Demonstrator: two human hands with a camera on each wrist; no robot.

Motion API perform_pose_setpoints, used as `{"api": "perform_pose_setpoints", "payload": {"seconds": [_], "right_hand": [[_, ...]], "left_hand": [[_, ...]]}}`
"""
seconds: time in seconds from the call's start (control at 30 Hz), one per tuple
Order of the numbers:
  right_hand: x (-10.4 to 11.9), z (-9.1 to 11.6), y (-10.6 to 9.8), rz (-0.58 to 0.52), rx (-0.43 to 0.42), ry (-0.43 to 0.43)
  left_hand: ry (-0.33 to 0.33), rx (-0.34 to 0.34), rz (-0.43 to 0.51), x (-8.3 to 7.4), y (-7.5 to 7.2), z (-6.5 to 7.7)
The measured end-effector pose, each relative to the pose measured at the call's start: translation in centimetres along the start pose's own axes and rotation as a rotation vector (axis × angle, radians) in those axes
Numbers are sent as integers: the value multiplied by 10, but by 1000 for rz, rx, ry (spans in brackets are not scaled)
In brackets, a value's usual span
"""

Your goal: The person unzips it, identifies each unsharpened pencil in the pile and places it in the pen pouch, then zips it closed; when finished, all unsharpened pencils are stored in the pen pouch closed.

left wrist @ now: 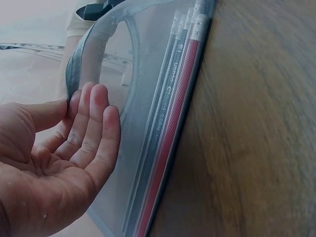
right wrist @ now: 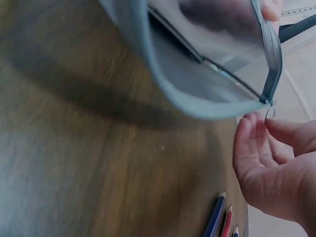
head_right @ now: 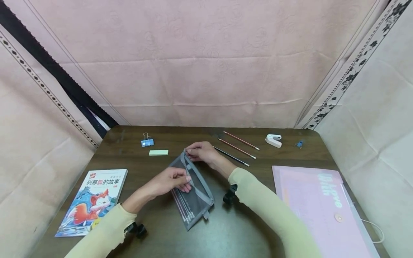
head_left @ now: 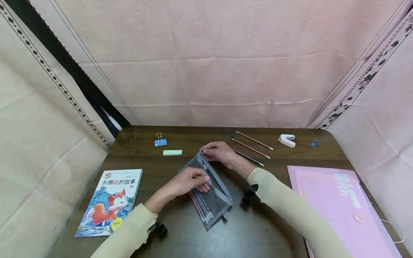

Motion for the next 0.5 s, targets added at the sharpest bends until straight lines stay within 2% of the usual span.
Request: {"api": "perform_pose_setpoints", "payload": {"seconds": [0.2,0.3,0.33,0.4,0.5], "right_hand": [[4,4,-8,2,-25,-90],[10,7,-9,79,-67,-148],[12,7,-9,107,-76,-168],[17,9,-8,167,-92,-200],[24,12,-6,233,-95,-239]], "left_hand": [[-2,45,-18,-5,-5,-3],[-2,65,-69,-12,-19,-4],[6,49,-87,-15,-27,-5],[32,-25,-140,-20,-45,-6],[71,-197,-252,-29,-76,-9]]}}
Point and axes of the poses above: each hand's wrist, its own z-axis away from the middle knuckle, its own y-axis out of the palm, x = y × z, the point moved 4 cm from there along -z, towards the middle knuckle, and after that the axes turned 9 degrees about x, right-handed, at the moved point
